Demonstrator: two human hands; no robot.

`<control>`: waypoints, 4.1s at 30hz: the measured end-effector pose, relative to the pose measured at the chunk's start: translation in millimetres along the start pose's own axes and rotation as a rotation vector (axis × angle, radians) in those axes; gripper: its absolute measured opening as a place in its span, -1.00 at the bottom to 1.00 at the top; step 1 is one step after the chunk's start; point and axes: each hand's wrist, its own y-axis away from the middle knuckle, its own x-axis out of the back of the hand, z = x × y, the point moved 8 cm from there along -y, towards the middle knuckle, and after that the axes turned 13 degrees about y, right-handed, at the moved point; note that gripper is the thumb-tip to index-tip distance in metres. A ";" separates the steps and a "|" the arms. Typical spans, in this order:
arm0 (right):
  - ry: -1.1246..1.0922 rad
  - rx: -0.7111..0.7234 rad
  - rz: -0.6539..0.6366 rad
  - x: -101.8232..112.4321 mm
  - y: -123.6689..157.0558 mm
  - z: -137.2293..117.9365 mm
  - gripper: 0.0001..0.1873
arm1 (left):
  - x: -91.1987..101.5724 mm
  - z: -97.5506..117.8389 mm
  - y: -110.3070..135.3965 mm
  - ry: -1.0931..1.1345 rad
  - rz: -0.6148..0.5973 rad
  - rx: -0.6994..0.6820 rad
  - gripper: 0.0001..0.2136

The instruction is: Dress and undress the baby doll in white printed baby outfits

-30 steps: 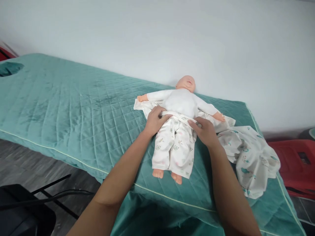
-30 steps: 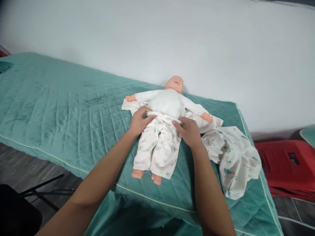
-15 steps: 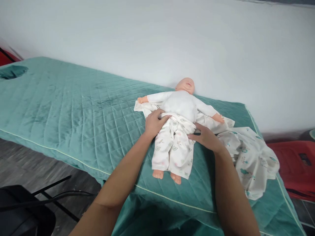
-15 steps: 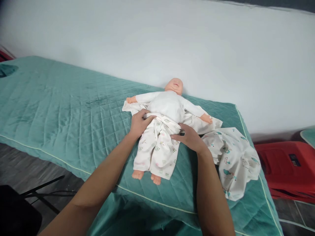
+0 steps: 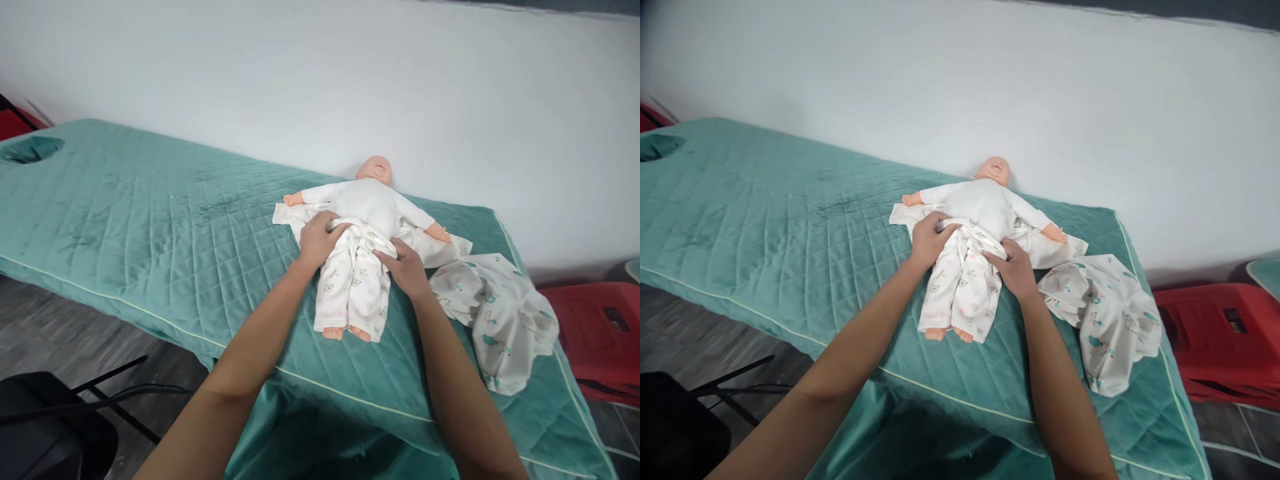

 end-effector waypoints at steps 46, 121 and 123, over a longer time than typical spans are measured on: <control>0.143 -0.043 -0.096 -11.8 106.2 -33.4 -0.59 | 39.4 54.7 158.3 0.120 -0.525 0.001 0.00; 0.208 0.170 -0.551 208.4 178.6 -255.1 -0.67 | 175.6 359.4 103.5 -0.204 -0.565 -0.260 -0.62; 0.055 0.225 -0.498 197.2 174.6 -270.2 -0.61 | 182.9 368.6 96.3 -0.140 -0.351 -0.309 -0.67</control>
